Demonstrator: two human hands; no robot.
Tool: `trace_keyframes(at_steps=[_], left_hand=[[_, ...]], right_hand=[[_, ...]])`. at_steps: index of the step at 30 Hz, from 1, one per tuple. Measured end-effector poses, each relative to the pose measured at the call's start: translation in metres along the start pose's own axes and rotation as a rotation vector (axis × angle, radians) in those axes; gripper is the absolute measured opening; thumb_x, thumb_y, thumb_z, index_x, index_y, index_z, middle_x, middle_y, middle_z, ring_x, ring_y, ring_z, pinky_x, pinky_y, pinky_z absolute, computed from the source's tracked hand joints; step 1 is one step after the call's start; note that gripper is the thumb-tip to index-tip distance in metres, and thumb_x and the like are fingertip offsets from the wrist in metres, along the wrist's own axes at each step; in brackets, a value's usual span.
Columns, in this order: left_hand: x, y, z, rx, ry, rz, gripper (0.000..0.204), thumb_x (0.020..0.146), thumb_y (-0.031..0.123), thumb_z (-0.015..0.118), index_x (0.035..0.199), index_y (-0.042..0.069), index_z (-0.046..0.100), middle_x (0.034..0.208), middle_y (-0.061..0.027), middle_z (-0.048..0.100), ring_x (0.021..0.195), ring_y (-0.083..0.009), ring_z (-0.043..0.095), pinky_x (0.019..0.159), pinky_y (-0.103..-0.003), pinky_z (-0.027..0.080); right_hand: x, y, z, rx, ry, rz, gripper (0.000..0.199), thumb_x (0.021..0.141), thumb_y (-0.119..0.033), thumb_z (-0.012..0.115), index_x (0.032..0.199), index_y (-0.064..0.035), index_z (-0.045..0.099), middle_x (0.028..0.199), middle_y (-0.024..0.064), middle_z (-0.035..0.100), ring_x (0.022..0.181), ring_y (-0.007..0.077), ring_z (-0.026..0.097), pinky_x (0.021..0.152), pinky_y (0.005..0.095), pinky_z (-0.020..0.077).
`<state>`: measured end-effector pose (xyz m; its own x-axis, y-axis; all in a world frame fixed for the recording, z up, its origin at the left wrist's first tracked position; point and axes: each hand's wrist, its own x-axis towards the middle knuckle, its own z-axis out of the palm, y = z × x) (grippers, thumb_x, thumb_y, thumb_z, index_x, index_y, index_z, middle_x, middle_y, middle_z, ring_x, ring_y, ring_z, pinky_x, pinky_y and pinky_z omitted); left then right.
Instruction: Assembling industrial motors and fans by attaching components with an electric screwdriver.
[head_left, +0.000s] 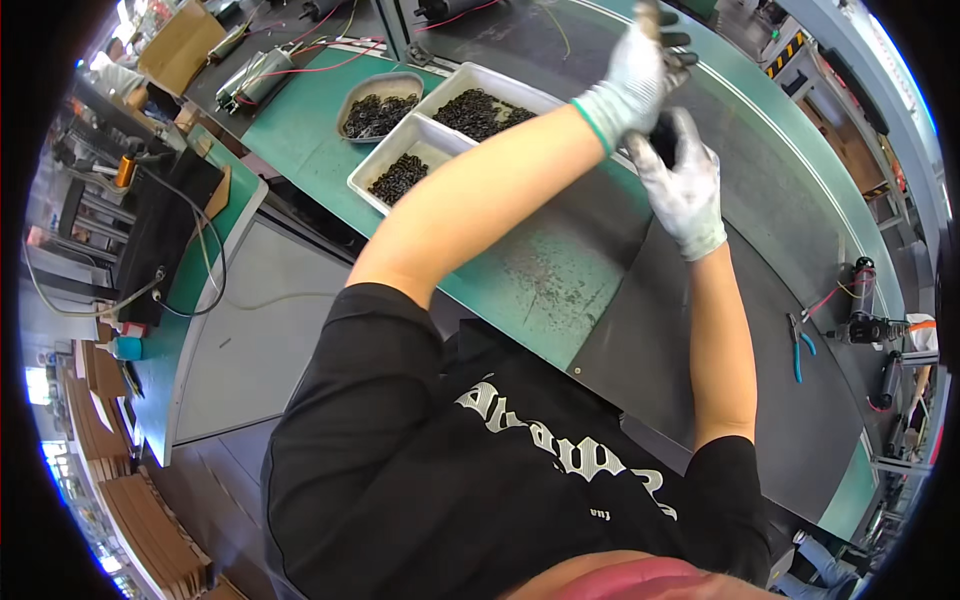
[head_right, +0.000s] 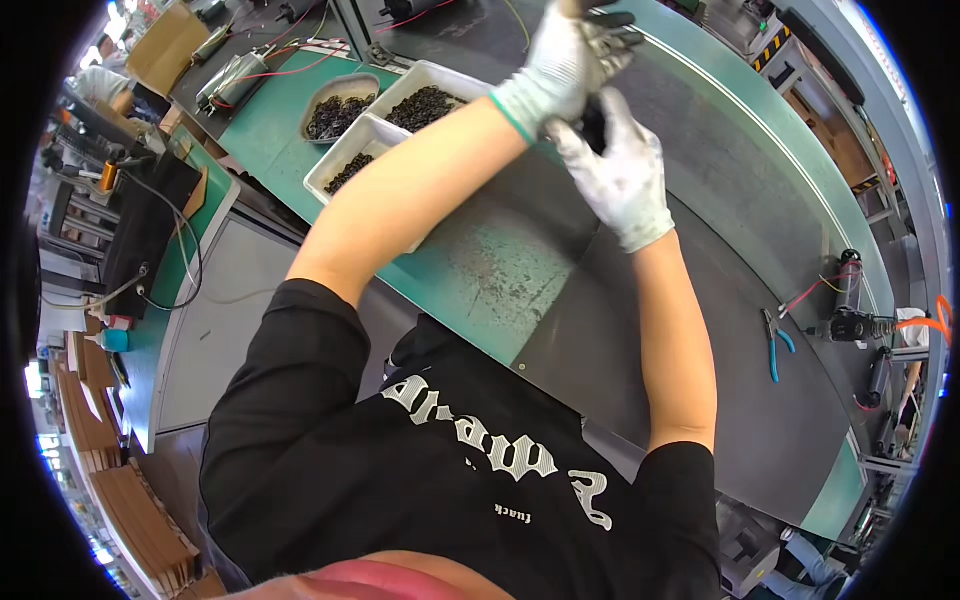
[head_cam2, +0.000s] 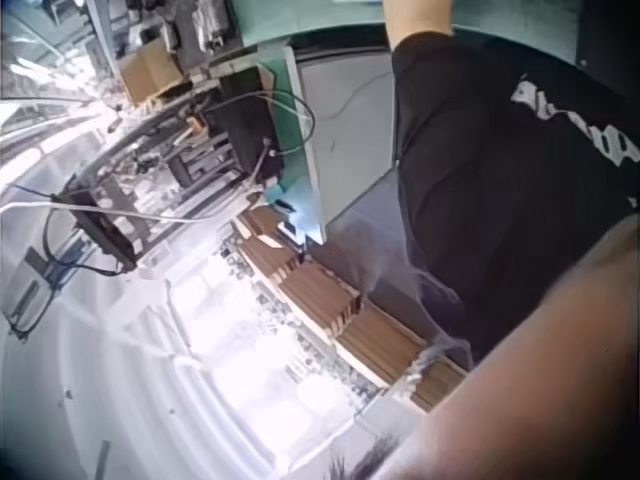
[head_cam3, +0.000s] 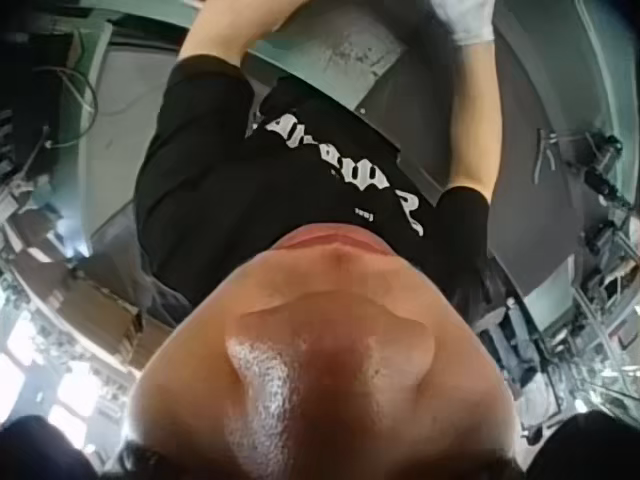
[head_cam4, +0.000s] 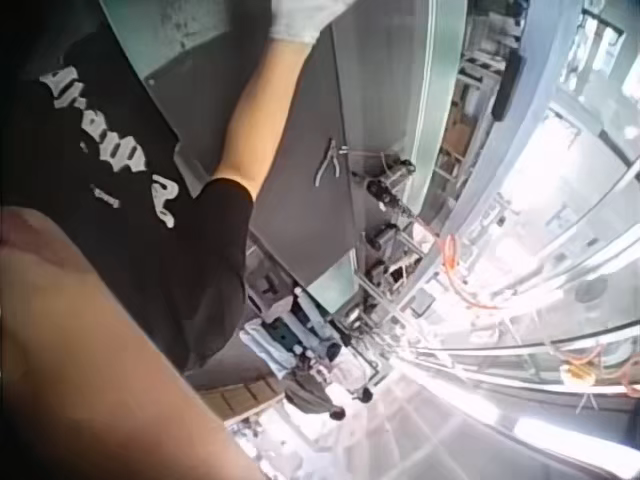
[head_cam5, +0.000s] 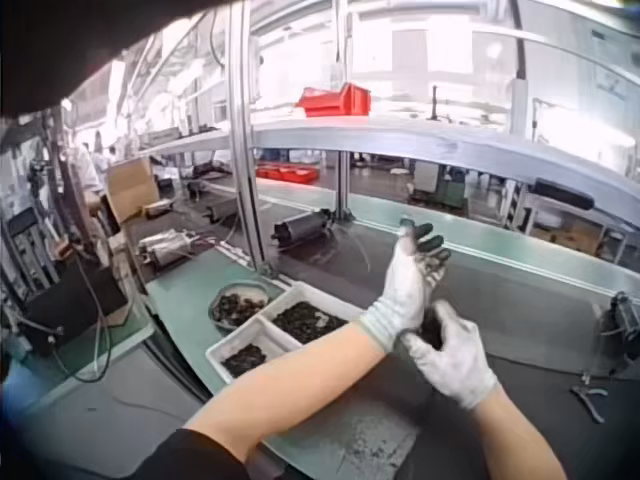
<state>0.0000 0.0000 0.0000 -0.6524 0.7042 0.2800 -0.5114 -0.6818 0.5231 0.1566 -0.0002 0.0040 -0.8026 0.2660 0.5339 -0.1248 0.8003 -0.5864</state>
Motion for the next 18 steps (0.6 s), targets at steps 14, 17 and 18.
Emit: trace_keyframes(at_steps=[14,17,18], left_hand=[[-0.111,0.248,-0.101,0.278,0.06,0.219,0.03,0.09,0.035,0.055,0.096,0.008,0.063,0.09,-0.0098,0.065,0.081,-0.0247,0.06,0.085,-0.041,0.048],[-0.134,0.309,-0.162,1.014,0.691,0.741,0.029,0.094,0.03,0.053,0.099,0.004,0.066,0.093,-0.0049,0.066,0.082,-0.0161,0.06,0.074,-0.031,0.049],[-0.146,0.334,-0.185,1.275,0.732,0.758,0.032,0.095,0.028,0.052,0.107,0.001,0.064,0.101,-0.0071,0.066,0.086,-0.0163,0.06,0.08,-0.031,0.049]], right_hand=[[0.066,-0.119,0.16,-0.103,-0.344,-0.528,0.033,0.093,-0.039,0.05,0.099,-0.0076,0.056,0.066,0.0177,0.062,0.066,0.037,0.063,0.063,0.0487,0.0504],[0.122,-0.108,0.191,0.041,-0.137,-0.473,0.044,0.09,-0.046,0.05,0.097,-0.0034,0.061,0.072,0.0216,0.063,0.071,0.0401,0.063,0.069,0.0482,0.0513],[0.147,-0.099,0.198,0.155,-0.137,-0.287,0.049,0.089,-0.047,0.051,0.093,-0.0005,0.063,0.081,0.0232,0.066,0.079,0.0392,0.065,0.072,0.0452,0.052]])
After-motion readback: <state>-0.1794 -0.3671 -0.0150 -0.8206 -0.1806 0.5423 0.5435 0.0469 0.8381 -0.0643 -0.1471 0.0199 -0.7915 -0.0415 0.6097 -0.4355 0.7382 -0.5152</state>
